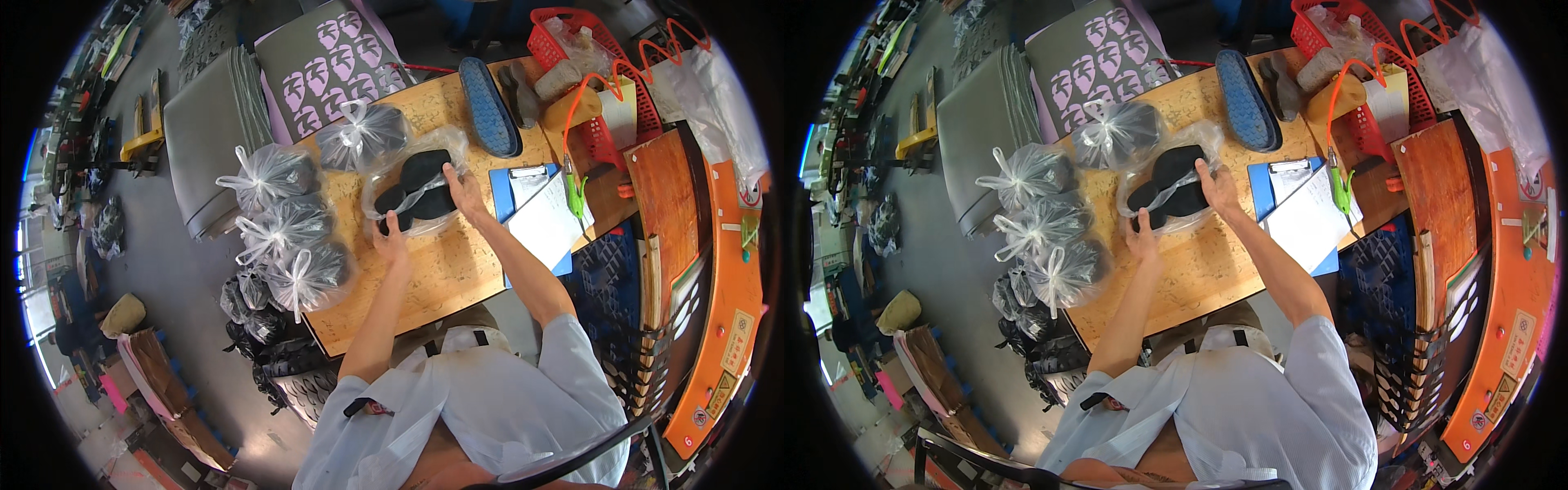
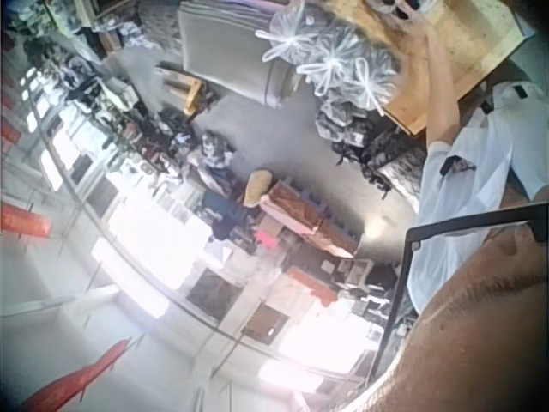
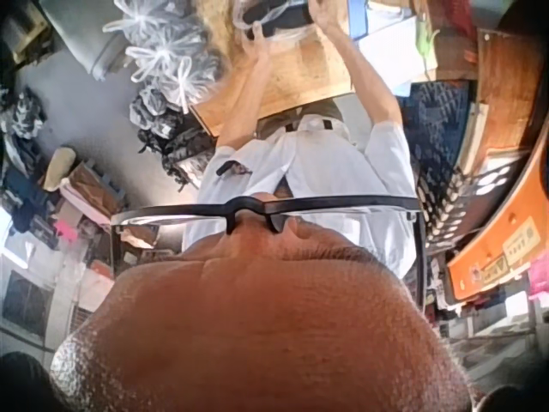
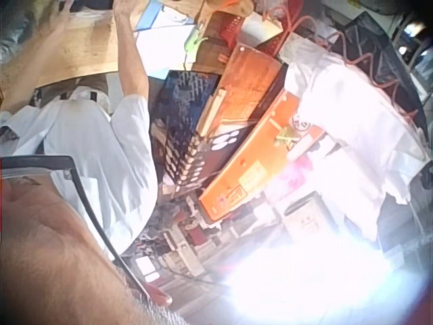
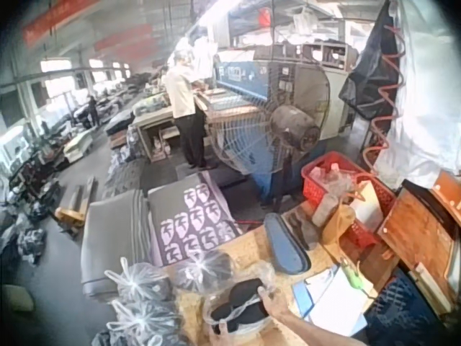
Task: The person removes black shoe insoles from a heated press, stacks them, and places them into plastic bags. They then tie the bags and place them on the table. The person also handles a clipboard and paper briefly.
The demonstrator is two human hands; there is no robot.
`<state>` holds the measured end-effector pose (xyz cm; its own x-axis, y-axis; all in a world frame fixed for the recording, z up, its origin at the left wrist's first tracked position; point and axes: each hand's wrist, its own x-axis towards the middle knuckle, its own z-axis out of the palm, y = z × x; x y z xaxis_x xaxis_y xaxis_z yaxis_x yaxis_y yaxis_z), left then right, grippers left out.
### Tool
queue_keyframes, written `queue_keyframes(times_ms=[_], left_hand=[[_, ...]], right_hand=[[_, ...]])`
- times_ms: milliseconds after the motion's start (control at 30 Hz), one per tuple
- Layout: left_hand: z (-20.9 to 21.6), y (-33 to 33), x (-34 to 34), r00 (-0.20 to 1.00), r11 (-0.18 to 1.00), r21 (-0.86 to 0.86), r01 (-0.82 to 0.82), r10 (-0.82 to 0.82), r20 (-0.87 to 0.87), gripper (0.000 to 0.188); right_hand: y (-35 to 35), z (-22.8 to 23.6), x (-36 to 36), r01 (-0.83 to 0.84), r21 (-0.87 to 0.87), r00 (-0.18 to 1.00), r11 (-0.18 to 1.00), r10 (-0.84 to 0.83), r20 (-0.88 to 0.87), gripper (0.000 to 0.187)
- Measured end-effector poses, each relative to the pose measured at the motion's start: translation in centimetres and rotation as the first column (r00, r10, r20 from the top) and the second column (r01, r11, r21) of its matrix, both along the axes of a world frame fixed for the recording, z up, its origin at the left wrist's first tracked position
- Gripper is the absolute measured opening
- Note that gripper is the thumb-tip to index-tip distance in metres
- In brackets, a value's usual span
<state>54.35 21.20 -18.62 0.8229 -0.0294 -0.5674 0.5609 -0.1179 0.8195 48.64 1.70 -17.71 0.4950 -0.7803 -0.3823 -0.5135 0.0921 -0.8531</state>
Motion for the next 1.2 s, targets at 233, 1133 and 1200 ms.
queue_keyframes(times_ms=[233,1133,1200], left_hand=[[-1.7,3.9,6.0,0.971,0.937,0.336,0.094,-0.161,0.176,0.074],[3.0,-22.0,-15.9,0.125,0.167,0.712,0.682,-0.986,0.112,0.039],[2.7,-22.2,-15.3,0.067,0.107,0.691,0.715,-0.994,0.085,0.034]], right_hand=[[5.0,-0.2,4.0,0.003,0.023,0.984,1.0,0.001,-0.18,0.086],[-17.2,0.7,-29.6,-0.178,-0.642,0.906,0.746,-0.13,-0.402,0.053],[-17.5,1.0,-30.5,-0.111,-0.626,0.931,0.772,-0.139,-0.337,0.052]])
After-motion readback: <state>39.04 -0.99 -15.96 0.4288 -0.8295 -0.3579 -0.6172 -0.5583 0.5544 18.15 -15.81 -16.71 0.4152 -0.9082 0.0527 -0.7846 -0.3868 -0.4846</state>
